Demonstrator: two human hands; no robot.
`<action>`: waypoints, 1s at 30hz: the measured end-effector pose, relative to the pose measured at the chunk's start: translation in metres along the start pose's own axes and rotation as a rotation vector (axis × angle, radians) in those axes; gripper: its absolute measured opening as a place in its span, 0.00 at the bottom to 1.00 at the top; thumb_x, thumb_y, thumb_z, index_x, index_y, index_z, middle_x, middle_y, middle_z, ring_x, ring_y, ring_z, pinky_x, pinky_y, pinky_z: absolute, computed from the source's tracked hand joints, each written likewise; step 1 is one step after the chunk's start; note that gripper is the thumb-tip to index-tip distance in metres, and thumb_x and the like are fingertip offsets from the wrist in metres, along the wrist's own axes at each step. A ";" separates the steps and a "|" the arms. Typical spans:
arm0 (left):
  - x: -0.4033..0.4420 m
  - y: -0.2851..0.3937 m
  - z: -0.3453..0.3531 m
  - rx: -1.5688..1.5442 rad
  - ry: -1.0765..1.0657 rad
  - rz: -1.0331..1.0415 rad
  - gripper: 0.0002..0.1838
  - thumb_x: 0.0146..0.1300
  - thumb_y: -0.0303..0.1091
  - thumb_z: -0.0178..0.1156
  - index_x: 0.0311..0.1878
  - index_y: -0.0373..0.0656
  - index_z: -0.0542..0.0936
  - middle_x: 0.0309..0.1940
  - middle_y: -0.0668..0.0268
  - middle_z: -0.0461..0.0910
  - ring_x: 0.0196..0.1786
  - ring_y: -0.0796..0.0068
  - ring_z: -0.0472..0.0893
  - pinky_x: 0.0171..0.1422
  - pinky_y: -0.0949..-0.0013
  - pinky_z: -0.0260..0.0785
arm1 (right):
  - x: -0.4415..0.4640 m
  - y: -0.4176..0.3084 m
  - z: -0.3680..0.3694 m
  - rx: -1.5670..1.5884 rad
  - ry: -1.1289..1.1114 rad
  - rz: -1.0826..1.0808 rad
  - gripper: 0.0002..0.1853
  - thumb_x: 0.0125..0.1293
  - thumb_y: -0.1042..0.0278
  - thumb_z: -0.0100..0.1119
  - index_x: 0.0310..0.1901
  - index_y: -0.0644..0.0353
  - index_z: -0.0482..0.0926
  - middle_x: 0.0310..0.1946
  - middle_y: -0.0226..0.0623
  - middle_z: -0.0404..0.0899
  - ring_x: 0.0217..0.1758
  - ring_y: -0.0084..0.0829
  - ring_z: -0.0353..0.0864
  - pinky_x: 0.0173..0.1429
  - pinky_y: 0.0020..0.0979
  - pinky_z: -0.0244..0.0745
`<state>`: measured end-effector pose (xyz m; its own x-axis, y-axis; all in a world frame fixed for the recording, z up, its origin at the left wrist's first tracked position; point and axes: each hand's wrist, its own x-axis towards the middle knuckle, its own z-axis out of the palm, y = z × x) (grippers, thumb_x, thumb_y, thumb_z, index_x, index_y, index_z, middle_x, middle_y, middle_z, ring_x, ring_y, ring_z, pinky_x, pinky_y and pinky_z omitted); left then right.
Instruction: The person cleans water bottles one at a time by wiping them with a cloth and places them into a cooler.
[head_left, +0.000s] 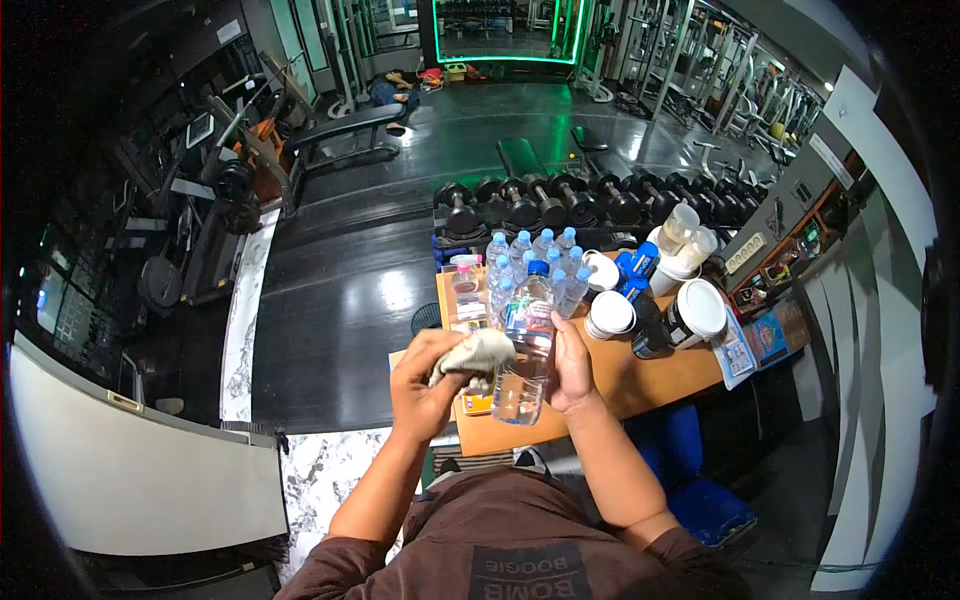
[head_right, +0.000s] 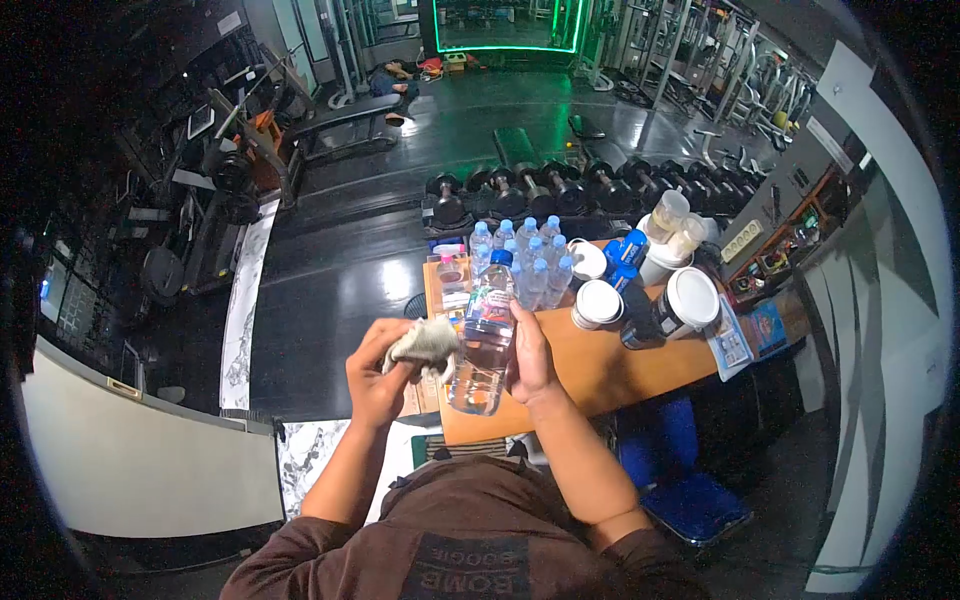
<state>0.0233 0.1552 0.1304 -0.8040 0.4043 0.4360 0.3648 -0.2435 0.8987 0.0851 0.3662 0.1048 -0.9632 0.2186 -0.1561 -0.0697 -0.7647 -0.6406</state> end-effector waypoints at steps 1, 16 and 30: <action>0.008 -0.001 -0.003 0.031 -0.016 0.061 0.21 0.60 0.13 0.64 0.57 0.32 0.85 0.54 0.58 0.81 0.46 0.73 0.83 0.42 0.74 0.78 | -0.001 0.000 -0.001 -0.081 0.009 -0.002 0.31 0.80 0.36 0.47 0.61 0.60 0.77 0.50 0.43 0.87 0.47 0.33 0.90 0.53 0.36 0.87; 0.117 -0.008 0.037 0.288 -0.113 0.120 0.18 0.65 0.19 0.69 0.58 0.39 0.86 0.50 0.64 0.86 0.53 0.75 0.84 0.62 0.71 0.74 | -0.002 0.030 0.009 -0.269 -0.016 -0.159 0.24 0.87 0.50 0.43 0.70 0.58 0.71 0.60 0.32 0.78 0.61 0.24 0.78 0.68 0.31 0.75; 0.069 0.004 0.025 0.235 -0.237 0.103 0.20 0.56 0.15 0.69 0.54 0.39 0.86 0.45 0.59 0.88 0.49 0.64 0.87 0.57 0.66 0.77 | 0.010 0.028 -0.011 -0.304 -0.055 -0.219 0.22 0.82 0.63 0.39 0.72 0.56 0.70 0.57 0.35 0.81 0.57 0.28 0.84 0.64 0.33 0.80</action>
<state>-0.0194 0.2040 0.1654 -0.6359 0.5888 0.4990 0.5583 -0.0954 0.8241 0.0764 0.3532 0.0770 -0.9471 0.3178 0.0451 -0.2037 -0.4866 -0.8495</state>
